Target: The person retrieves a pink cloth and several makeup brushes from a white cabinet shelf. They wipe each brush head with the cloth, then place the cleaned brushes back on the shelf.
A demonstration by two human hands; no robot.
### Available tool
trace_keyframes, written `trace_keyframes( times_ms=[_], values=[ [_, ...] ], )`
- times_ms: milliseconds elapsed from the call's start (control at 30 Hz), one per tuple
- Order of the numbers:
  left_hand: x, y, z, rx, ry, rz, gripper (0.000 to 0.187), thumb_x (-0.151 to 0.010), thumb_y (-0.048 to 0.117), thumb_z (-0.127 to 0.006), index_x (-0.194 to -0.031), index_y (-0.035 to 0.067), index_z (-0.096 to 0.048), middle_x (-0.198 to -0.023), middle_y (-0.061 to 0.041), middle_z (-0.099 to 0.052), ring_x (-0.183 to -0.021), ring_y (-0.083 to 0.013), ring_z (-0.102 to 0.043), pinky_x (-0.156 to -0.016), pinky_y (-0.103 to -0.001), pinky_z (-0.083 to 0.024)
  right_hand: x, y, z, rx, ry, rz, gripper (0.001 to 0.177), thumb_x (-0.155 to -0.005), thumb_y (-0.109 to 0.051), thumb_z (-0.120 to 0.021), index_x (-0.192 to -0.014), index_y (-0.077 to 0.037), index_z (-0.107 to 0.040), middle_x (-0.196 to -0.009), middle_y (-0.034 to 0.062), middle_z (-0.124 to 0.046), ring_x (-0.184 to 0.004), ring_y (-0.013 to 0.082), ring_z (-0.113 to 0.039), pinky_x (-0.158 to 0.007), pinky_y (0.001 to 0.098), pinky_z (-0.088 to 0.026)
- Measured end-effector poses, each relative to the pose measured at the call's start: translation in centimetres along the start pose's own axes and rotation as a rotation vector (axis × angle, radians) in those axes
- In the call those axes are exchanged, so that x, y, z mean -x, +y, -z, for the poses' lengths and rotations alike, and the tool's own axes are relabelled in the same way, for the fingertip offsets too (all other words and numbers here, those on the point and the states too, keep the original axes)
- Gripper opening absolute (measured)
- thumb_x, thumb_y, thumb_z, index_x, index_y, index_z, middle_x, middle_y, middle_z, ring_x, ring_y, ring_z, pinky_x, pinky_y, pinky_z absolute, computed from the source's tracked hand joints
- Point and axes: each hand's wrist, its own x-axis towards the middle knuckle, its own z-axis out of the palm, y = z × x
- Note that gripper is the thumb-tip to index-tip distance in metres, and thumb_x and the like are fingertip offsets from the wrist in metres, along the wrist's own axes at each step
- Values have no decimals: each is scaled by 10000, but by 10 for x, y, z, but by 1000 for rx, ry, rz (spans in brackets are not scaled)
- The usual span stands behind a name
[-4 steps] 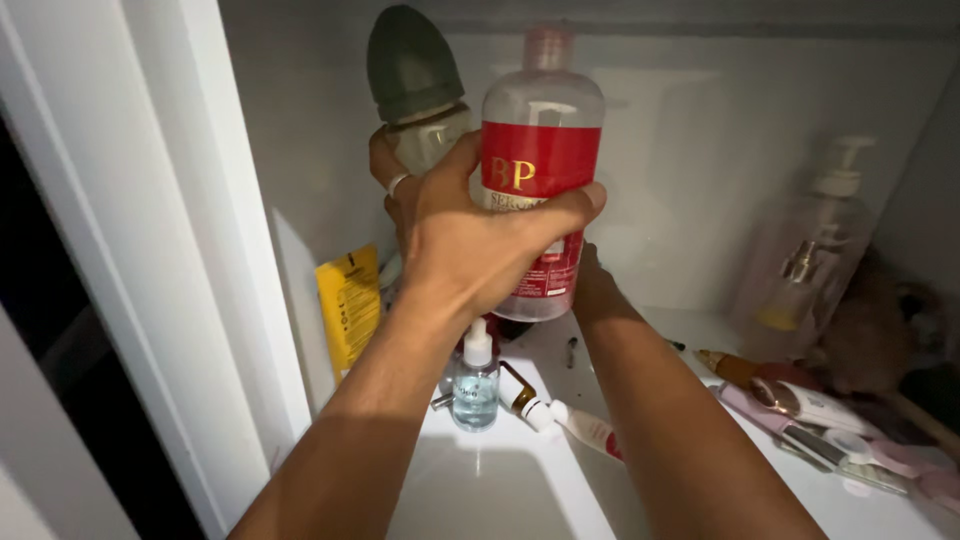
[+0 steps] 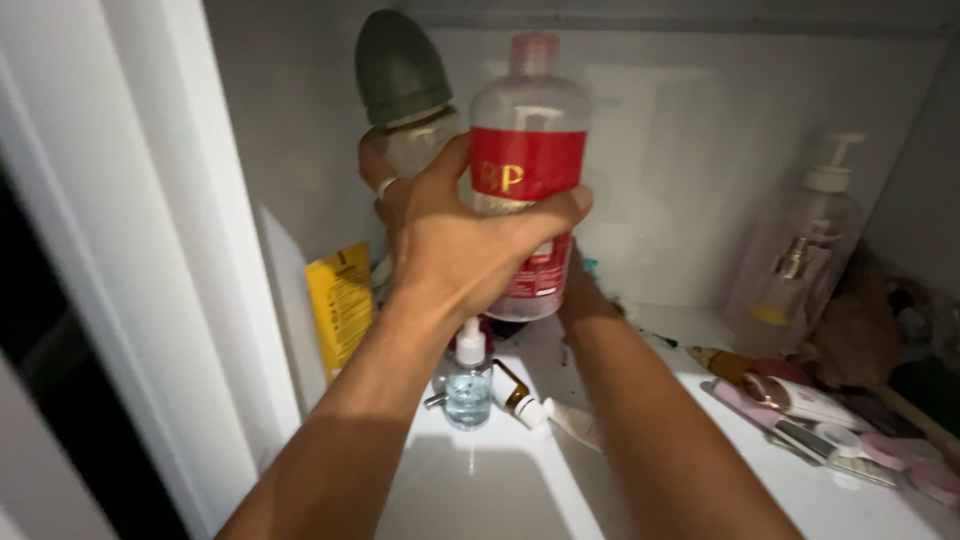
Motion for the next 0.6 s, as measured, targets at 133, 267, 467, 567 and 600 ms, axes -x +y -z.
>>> trace_keyframes(
  times_ms=[133, 267, 467, 567, 600],
  values=[
    [-1, 15, 7, 131, -139, 126, 797, -568, 535, -889, -1219, 120, -692, -1098, -135, -716, -987, -264, -724, -873, -394, -593, -8, -5, 5, 109, -62, 4, 502, -1019, -464, -505, -1343, -80, -515, -1211, 138, -654, -1086, 278, -668, -932, 444, -545],
    [-2, 20, 12, 179, -195, 168, 772, -587, 526, -851, -1224, 120, -689, -1064, -78, -780, -957, -212, -768, -874, -368, -603, -13, -14, 29, 718, 105, 31, 542, -943, -383, -608, -1372, -81, -474, -1156, 146, -681, -1031, 268, -681, -881, 426, -563],
    [-2, 19, 12, 374, -200, 85, 607, -665, 395, -858, -1141, 60, -687, -1029, -91, -790, -893, -181, -786, -819, -334, -650, -8, -68, 23, 1534, 328, 326, 707, -828, -261, -763, -1416, -82, -413, -1074, 158, -722, -948, 253, -700, -805, 399, -588],
    [0, 21, 13, 578, -232, 60, 493, -717, 269, -831, -1127, 43, -675, -991, -77, -760, -854, -184, -762, -796, -343, -646, 3, -104, -1, 1423, 516, 237, 789, -811, -207, -789, -1466, -99, -362, -1027, 161, -739, -906, 235, -712, -784, 385, -605],
    [-1, 21, 13, 639, -259, 43, 479, -740, 254, -815, -1143, 40, -665, -991, -72, -746, -858, -179, -748, -795, -343, -639, 9, -115, -9, 1310, 490, 261, 773, -821, -205, -796, -1452, -81, -366, -1063, 151, -731, -944, 230, -709, -810, 393, -610]
  ],
)
